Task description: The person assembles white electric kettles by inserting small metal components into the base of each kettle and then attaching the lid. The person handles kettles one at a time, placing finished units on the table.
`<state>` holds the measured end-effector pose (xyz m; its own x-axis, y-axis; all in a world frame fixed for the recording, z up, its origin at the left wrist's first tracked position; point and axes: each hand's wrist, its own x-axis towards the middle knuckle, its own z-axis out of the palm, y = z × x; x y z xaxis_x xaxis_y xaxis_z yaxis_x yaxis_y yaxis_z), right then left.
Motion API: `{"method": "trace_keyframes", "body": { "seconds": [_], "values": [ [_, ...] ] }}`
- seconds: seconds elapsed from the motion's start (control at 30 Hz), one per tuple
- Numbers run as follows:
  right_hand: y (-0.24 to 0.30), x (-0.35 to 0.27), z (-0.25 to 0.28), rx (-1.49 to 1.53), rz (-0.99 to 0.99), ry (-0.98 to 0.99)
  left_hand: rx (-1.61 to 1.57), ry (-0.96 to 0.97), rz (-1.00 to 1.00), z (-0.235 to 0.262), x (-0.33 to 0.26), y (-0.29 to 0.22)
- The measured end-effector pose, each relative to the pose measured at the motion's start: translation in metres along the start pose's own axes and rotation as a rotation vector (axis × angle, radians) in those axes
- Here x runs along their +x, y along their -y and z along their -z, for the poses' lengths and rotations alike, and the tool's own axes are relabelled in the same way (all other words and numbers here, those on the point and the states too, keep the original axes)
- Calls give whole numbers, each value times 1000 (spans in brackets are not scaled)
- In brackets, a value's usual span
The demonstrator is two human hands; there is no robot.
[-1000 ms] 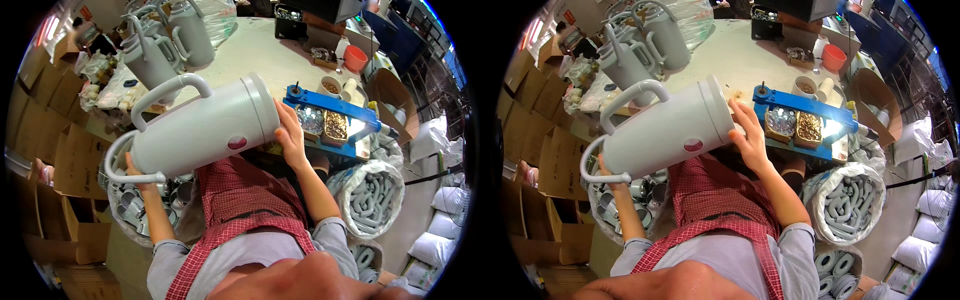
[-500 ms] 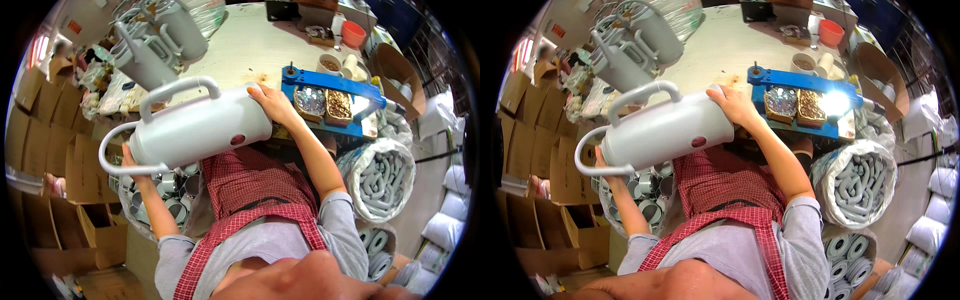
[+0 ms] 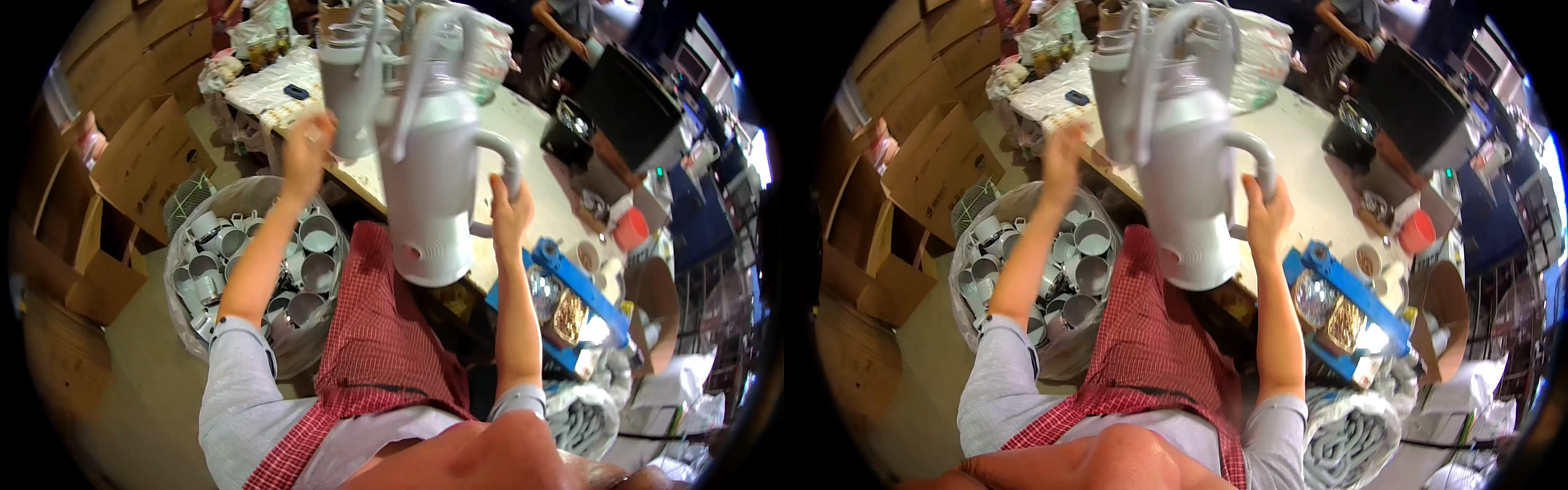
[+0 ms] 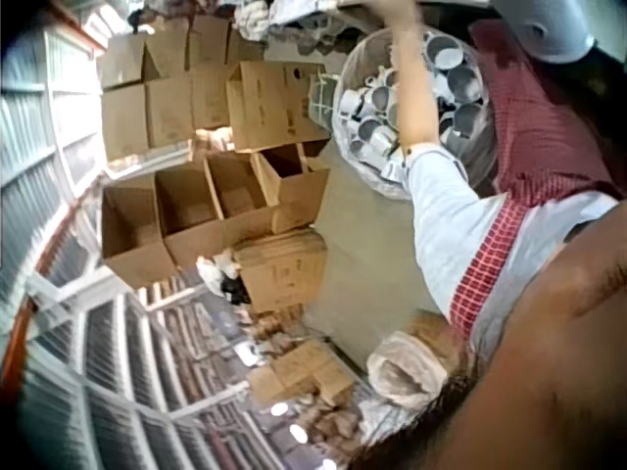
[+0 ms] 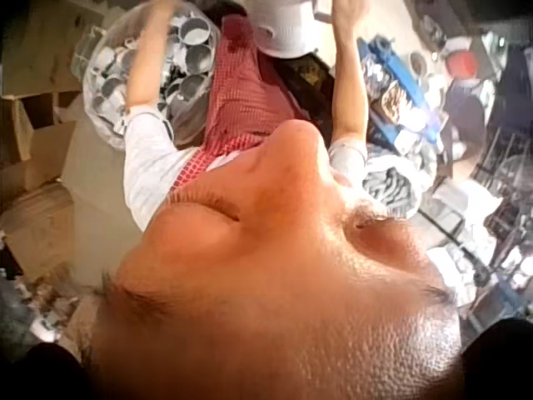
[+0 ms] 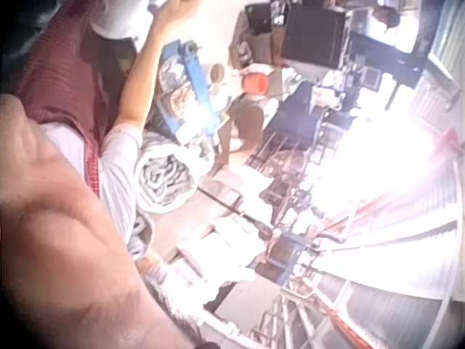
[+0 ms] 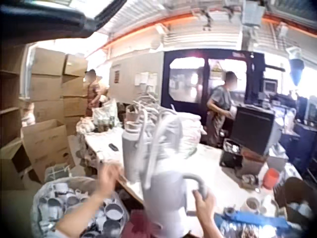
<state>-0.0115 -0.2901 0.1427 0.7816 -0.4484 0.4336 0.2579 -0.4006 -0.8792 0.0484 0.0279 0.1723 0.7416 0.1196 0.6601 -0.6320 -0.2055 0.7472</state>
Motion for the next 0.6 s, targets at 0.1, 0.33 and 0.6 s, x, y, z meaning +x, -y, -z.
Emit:
{"method": "trace_keyframes", "body": {
  "seconds": [0.1,0.33,0.6],
  "values": [
    [-29,13,-36,180,8,-83,396,223,-147,-3,-61,72],
    [-103,70,-142,185,78,-116,314,51,324,-6,-7,203],
    [-136,136,-226,281,93,-26,358,-10,244,-38,43,308]
  ]
}}
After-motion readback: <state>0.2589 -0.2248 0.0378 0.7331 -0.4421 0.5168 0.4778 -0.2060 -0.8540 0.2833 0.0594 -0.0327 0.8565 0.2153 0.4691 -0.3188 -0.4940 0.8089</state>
